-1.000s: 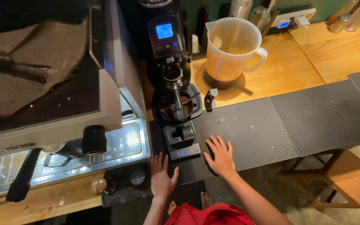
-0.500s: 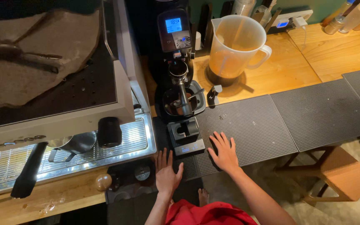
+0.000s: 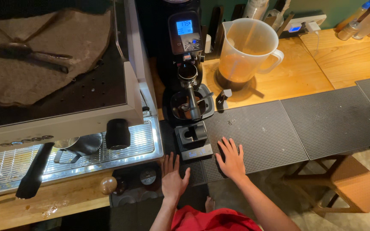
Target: The person prepares espresso by grinding coffee beans into a portafilter, tamping the grounds with a tamper, and wiping the portafilter with a cloth. The process is repeated multiple times, involving weighing the grounds and cleaning the equipment.
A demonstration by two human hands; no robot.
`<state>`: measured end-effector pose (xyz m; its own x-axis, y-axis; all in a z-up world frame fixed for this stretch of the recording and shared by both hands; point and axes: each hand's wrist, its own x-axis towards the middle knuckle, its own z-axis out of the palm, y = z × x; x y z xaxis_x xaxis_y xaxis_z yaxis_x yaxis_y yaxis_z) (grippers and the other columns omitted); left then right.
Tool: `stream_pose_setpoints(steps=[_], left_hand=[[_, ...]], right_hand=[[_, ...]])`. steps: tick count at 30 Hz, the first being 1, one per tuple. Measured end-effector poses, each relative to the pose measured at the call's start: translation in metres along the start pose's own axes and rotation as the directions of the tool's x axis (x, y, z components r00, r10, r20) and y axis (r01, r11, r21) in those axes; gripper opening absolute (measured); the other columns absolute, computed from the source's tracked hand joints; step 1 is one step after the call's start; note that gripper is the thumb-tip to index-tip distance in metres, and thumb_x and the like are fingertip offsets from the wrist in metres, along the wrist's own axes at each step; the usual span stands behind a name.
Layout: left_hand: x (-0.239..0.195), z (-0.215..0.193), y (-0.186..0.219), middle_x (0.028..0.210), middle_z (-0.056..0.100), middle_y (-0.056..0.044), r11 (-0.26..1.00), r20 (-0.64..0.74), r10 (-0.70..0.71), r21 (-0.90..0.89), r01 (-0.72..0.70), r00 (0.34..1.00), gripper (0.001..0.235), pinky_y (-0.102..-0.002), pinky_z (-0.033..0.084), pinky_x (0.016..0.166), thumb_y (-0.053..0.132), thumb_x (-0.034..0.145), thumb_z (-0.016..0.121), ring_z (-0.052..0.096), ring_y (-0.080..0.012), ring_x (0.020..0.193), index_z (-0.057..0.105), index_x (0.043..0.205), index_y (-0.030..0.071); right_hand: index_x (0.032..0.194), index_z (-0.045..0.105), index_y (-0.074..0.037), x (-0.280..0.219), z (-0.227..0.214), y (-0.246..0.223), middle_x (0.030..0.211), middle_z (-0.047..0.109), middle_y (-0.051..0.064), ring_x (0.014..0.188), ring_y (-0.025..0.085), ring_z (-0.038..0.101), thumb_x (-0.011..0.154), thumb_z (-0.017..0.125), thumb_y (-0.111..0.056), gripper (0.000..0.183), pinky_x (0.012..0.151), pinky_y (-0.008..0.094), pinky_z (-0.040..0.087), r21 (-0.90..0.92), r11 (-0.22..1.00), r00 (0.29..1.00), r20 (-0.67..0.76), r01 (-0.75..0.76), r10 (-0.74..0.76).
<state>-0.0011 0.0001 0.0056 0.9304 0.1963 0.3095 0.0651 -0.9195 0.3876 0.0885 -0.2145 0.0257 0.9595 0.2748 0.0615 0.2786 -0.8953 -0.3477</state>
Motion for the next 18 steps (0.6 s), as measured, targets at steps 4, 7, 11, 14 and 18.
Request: stream_pose_setpoints(steps=[4, 7, 11, 14, 18], left_hand=[[-0.0009, 0.0025, -0.0009, 0.142, 0.041, -0.012, 1.0, 0.001, -0.01, -0.012, 0.01, 1.0, 0.059, -0.044, 0.025, 0.109, 0.044, 0.082, 0.056, 0.033, -0.0293, 0.134, 0.05, 0.129, 0.009], [-0.0009, 0.0037, -0.0019, 0.142, 0.04, -0.012, 1.0, 0.005, -0.01, -0.018, 0.01, 1.0, 0.06, -0.044, 0.023, 0.11, 0.044, 0.082, 0.056, 0.032, -0.0293, 0.135, 0.049, 0.13, 0.009], [-0.0008, 0.0032, -0.001, 0.142, 0.041, -0.012, 1.0, -0.009, -0.008, -0.006, 0.008, 1.0, 0.06, -0.043, 0.022, 0.112, 0.045, 0.082, 0.056, 0.032, -0.0285, 0.135, 0.05, 0.129, 0.009], [-0.0002, 0.0033, -0.0006, 0.141, 0.042, -0.011, 1.0, -0.025, -0.004, 0.0, 0.004, 1.0, 0.059, -0.043, 0.023, 0.111, 0.045, 0.082, 0.056, 0.033, -0.0282, 0.134, 0.051, 0.129, 0.009], [0.0004, 0.0014, 0.0004, 0.141, 0.042, -0.012, 1.0, -0.033, 0.001, -0.003, -0.001, 0.999, 0.059, -0.043, 0.022, 0.112, 0.044, 0.081, 0.056, 0.035, -0.0292, 0.133, 0.052, 0.128, 0.009]], right_hand=[[0.135, 0.044, -0.018, 0.0003, 0.0031, 0.0026, 0.148, 0.034, 0.0, 0.141, 0.022, 0.022, 0.09, 0.043, -0.039, 0.05, 0.112, 0.054, 0.009, 0.004, 1.0, 1.0, 0.0, -0.005, 0.005], [0.136, 0.043, -0.018, 0.0005, 0.0031, 0.0028, 0.149, 0.033, 0.0, 0.141, 0.022, 0.022, 0.09, 0.043, -0.039, 0.05, 0.112, 0.054, 0.009, -0.004, 1.0, 1.0, 0.003, 0.0, 0.0], [0.135, 0.045, -0.018, -0.0006, 0.0044, 0.0033, 0.148, 0.035, 0.0, 0.14, 0.023, 0.024, 0.09, 0.044, -0.039, 0.049, 0.111, 0.055, 0.011, 0.006, 1.0, 1.0, -0.029, 0.008, -0.008], [0.134, 0.045, -0.018, -0.0002, 0.0041, 0.0039, 0.147, 0.036, 0.0, 0.14, 0.023, 0.024, 0.09, 0.045, -0.038, 0.049, 0.111, 0.055, 0.011, 0.021, 1.0, 0.999, -0.034, 0.009, -0.008], [0.135, 0.044, -0.018, 0.0003, 0.0023, 0.0036, 0.147, 0.036, 0.001, 0.14, 0.023, 0.023, 0.09, 0.044, -0.038, 0.049, 0.111, 0.055, 0.011, 0.02, 1.0, 1.0, -0.002, 0.008, -0.007]])
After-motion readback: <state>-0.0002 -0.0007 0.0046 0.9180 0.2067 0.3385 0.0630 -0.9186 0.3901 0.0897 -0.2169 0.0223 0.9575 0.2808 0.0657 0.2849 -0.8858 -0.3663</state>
